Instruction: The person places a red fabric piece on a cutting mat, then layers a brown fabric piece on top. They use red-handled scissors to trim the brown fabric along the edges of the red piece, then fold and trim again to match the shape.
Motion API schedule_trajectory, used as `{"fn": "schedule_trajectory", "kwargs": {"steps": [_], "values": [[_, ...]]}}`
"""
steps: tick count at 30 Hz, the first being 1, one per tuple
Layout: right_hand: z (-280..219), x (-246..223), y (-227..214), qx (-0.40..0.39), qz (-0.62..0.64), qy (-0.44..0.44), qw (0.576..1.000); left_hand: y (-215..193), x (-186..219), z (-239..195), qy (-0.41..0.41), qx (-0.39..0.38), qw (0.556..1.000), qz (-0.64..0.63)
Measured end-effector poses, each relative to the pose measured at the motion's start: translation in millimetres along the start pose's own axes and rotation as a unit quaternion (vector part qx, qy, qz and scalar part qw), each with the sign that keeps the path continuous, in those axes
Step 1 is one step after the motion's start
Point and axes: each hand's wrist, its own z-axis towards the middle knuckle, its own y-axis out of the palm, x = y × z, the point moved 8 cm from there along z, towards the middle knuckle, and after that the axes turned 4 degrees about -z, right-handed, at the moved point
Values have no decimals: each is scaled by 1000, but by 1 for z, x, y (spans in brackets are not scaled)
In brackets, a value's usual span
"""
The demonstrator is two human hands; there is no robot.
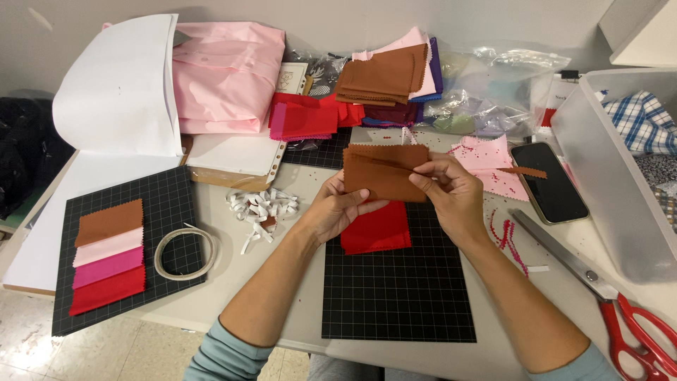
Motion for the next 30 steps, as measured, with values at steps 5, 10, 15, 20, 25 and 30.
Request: {"fn": "schedule_trajectory", "kwargs": {"steps": [5,10,15,20,25,30], "values": [[-1,-1,3,1,22,24,999,5,-3,-3,-12,-7,1000,4],[-1,20,-3,21,53,59,997,-2,-9,-2,-19,-10,1000,9],[-2,25,-4,33,77,88,993,10,-1,-5,-26,-2,999,33],[0,40,-4,30,105,100,989,2,-5,0,-18,15,999,43],[-6,-2,12,-29,114,125,985,-5,0,3,8,33,999,42],[-7,-6,23,-65,37,102,992,-10,0,5,24,42,998,40]]}}
